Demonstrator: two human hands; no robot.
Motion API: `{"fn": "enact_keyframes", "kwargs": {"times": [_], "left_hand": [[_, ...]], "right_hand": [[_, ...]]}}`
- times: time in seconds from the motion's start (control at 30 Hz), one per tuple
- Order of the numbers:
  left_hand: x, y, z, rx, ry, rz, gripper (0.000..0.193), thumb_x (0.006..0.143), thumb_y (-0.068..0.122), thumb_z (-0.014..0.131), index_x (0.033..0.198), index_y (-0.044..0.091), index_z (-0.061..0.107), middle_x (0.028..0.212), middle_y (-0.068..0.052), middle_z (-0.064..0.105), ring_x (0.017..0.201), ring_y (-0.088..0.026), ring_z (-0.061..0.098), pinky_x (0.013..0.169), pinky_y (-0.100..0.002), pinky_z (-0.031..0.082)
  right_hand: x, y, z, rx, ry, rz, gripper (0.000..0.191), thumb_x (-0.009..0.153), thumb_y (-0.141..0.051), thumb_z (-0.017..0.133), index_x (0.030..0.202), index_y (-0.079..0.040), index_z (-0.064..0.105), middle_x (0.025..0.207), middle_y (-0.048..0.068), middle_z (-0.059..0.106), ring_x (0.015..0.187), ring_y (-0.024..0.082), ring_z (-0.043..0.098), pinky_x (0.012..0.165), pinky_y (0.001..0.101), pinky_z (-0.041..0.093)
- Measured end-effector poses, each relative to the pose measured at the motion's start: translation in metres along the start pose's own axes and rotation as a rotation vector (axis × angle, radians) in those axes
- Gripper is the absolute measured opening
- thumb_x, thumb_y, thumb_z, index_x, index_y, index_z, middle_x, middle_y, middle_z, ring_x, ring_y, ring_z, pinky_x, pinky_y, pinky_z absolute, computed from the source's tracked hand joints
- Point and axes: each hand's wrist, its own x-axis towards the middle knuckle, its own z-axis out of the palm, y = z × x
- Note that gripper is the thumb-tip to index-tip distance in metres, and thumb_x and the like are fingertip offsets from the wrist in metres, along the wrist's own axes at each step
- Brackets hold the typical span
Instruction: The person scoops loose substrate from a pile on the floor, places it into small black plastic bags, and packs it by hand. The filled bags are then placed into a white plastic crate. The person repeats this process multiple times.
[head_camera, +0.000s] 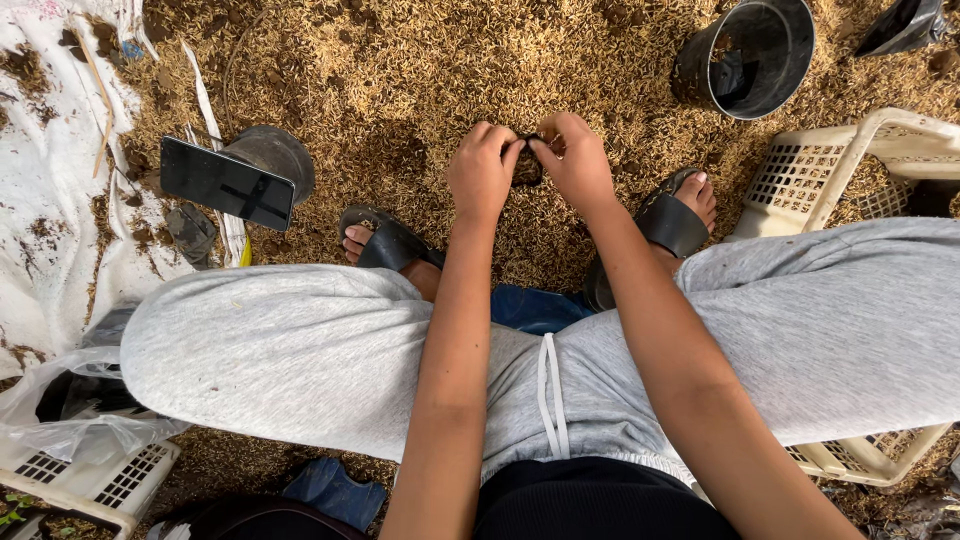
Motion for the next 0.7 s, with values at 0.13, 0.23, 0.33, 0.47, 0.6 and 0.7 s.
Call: {"fn": "enact_keyframes", "kwargs": {"times": [0.13, 0.23, 0.33, 0.47, 0.6, 0.7], "left_hand": [[-0.003, -0.007, 0.004, -0.012, 0.010, -0.017, 0.006, 0.098, 0.016, 0.074, 0.096, 0.012, 0.070, 0.099, 0.000, 0.067, 0.076, -0.017, 0.070, 0.061, -0.029, 0.056], [-0.005, -0.013, 0.002, -0.024, -0.061, 0.067, 0.008, 0.100, 0.012, 0.070, 0.092, 0.013, 0.068, 0.114, 0.001, 0.065, 0.088, -0.017, 0.072, 0.070, -0.027, 0.060], [-0.004, -0.014, -0.006, 0.077, 0.087, 0.244, 0.009, 0.087, 0.013, 0.071, 0.084, 0.022, 0.069, 0.125, 0.001, 0.062, 0.101, -0.023, 0.069, 0.084, -0.037, 0.060], [-0.007, -0.014, -0.014, 0.115, 0.004, 0.244, 0.025, 0.086, 0.006, 0.071, 0.104, 0.023, 0.077, 0.133, -0.002, 0.061, 0.114, -0.025, 0.066, 0.090, -0.044, 0.056], [-0.011, -0.011, -0.006, 0.119, -0.115, 0.124, 0.039, 0.093, 0.002, 0.068, 0.129, 0.017, 0.070, 0.140, 0.000, 0.059, 0.113, -0.025, 0.068, 0.092, -0.039, 0.058], [-0.011, -0.010, -0.003, 0.051, -0.130, 0.090, 0.046, 0.092, -0.002, 0.063, 0.134, 0.017, 0.064, 0.148, 0.006, 0.058, 0.111, -0.021, 0.072, 0.092, -0.035, 0.060]], "right_hand": [[0.010, 0.010, -0.010, -0.109, -0.030, 0.116, 0.051, 0.097, -0.021, 0.073, 0.144, -0.015, 0.054, 0.146, 0.014, 0.050, 0.125, 0.031, 0.056, 0.104, 0.0441, 0.053], [0.005, 0.008, -0.004, -0.533, -0.305, 0.164, 0.101, 0.077, -0.036, 0.090, 0.158, -0.025, 0.031, 0.163, 0.017, 0.019, 0.146, 0.042, 0.024, 0.112, 0.0579, 0.035], [-0.004, -0.004, 0.016, -0.766, -0.377, 0.175, 0.125, 0.068, -0.054, 0.091, 0.163, -0.032, 0.013, 0.167, 0.012, 0.007, 0.153, 0.038, 0.013, 0.119, 0.0612, 0.029], [-0.004, -0.002, 0.029, -0.900, -0.339, 0.105, 0.118, 0.073, -0.056, 0.087, 0.162, -0.030, 0.015, 0.166, 0.013, 0.012, 0.151, 0.040, 0.020, 0.115, 0.0621, 0.034], [-0.002, 0.018, 0.025, -0.962, -0.256, 0.003, 0.095, 0.083, -0.026, 0.082, 0.164, -0.028, 0.033, 0.164, 0.014, 0.030, 0.147, 0.037, 0.037, 0.110, 0.0510, 0.049], [-0.002, 0.027, 0.021, -0.902, -0.158, -0.059, 0.068, 0.092, -0.003, 0.073, 0.153, -0.023, 0.051, 0.157, 0.018, 0.039, 0.138, 0.040, 0.047, 0.092, 0.0431, 0.060]]}}
